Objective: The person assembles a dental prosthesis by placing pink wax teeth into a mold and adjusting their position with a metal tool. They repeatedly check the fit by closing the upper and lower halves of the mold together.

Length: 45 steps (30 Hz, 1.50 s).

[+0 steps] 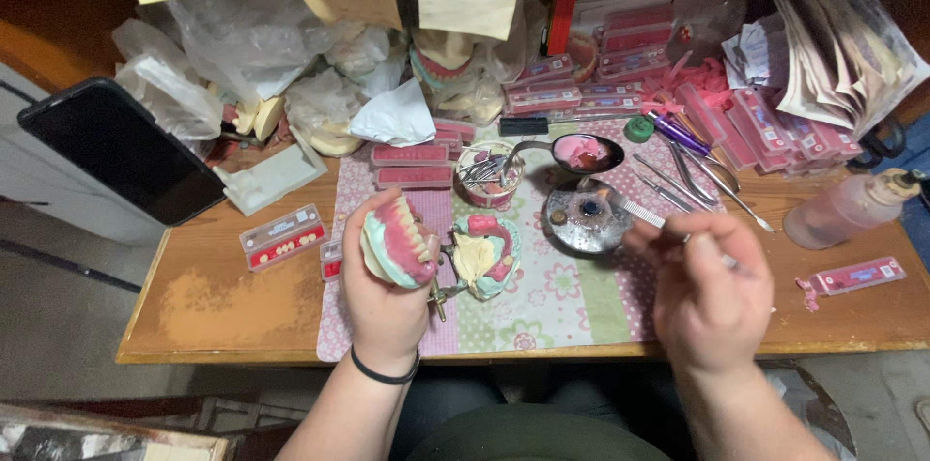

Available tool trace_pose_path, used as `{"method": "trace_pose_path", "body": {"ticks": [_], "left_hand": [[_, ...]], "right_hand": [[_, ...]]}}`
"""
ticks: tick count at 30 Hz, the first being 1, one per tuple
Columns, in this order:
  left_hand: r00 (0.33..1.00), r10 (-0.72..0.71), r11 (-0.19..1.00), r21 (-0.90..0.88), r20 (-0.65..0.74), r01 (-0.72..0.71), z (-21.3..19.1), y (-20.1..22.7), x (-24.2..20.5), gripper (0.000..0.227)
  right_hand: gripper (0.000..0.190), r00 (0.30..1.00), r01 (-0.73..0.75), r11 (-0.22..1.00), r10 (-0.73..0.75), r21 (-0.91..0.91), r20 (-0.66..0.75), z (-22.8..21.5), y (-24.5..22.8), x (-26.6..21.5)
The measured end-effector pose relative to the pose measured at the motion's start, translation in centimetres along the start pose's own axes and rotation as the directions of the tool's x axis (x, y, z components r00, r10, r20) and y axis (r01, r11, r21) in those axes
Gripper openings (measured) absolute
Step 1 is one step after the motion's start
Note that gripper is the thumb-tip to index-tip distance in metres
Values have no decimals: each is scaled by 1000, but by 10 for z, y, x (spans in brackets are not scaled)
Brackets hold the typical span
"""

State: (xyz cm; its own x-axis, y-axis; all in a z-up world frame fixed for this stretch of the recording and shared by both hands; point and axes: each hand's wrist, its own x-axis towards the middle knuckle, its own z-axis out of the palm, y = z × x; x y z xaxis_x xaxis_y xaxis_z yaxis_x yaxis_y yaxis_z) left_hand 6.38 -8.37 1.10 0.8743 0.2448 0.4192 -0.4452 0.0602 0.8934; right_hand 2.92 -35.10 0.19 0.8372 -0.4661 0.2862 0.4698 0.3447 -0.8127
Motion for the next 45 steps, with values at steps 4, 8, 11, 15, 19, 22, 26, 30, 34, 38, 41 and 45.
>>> {"method": "trace_pose_path", "body": {"ticks": [4,8,11,15,19,22,26,30,34,38,41,45], "left_hand": [[1000,20,997,73,13,-21,-2,2,0,55],[1000,28,999,42,3,-28,-2,-2,0,57],[1000,25,999,20,7,-25,-2,-3,0,58],[998,54,996,71,17,-55,-3,-2,1,56],[999,50,997,63,11,-50,-3,-3,1,57],[999,51,996,76,10,-52,-3,-1,1,56],[998,60,992,108,7,-61,-3,0,1,55],[998,66,991,118,10,-66,-4,-2,2,57],[999,44,996,71,4,-44,-3,-2,1,56],[999,37,997,71,7,-37,-3,-2,1,56],[999,40,997,62,8,-41,-3,-3,1,57],[998,57,994,95,11,-57,-3,-2,2,56]], "right_hand": [[20,975,-203,958,216,-201,46,-5,6,-41],[32,895,186,816,88,-547,437,-2,-1,-53],[30,767,460,701,-5,-545,641,6,-6,-50],[25,637,615,649,-73,-448,768,20,-12,-45],[25,617,638,631,-76,-442,783,18,-10,-45],[27,585,641,639,-48,-425,810,14,-9,-45],[25,592,652,630,-76,-421,803,13,-8,-46],[26,576,665,624,-80,-409,814,15,-8,-46],[27,558,671,628,-78,-394,826,15,-6,-45],[25,559,683,608,-76,-406,826,20,-7,-45],[24,559,686,600,-74,-411,826,18,-6,-46],[24,550,692,598,-73,-405,832,15,-5,-46]]}}
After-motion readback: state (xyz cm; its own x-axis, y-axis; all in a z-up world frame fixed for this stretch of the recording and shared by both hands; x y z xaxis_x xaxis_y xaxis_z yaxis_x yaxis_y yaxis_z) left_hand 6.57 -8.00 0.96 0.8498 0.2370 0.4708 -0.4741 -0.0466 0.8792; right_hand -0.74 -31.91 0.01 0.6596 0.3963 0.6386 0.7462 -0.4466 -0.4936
